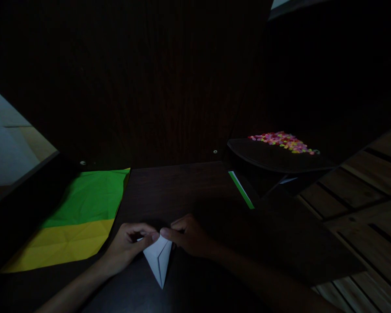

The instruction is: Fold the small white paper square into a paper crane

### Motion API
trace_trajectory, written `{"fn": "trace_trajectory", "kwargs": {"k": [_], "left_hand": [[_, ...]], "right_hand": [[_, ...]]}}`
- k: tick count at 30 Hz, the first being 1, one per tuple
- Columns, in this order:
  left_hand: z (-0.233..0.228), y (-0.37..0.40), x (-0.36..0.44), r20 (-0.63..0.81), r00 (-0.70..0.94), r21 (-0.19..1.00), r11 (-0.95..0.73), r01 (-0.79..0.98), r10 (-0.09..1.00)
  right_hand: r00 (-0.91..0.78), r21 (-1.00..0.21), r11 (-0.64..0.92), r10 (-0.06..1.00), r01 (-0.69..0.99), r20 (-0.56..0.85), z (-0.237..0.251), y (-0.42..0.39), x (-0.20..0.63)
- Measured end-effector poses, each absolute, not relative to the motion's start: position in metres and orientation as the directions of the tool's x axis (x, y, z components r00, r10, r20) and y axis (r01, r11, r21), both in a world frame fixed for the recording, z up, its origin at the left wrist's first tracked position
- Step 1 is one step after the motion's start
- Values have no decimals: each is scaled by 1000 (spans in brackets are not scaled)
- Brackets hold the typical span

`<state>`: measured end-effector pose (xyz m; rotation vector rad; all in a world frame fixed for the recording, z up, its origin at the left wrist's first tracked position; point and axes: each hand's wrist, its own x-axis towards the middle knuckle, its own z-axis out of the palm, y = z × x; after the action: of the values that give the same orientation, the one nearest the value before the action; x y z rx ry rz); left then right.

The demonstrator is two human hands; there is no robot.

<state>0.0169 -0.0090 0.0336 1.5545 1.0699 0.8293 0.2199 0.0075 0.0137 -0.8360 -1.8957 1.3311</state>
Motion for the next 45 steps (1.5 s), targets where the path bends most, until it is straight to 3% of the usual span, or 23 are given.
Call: {"fn": "trace_trajectory", "kwargs": {"k": [25, 38, 45], "left_hand": [[31, -12, 19, -26, 388, 983, -48, 179, 921], [30, -7, 17, -141, 412, 988, 100, 118, 900], [33, -6, 17, -147, 410, 986, 102, 131, 900]], "right_hand": [[-575, -978, 171, 815, 116, 75, 17, 4, 217], [-456, -971, 173, 886, 164, 81, 16, 7, 221], [-437, -973, 155, 897, 169, 67, 17, 9, 221]]}}
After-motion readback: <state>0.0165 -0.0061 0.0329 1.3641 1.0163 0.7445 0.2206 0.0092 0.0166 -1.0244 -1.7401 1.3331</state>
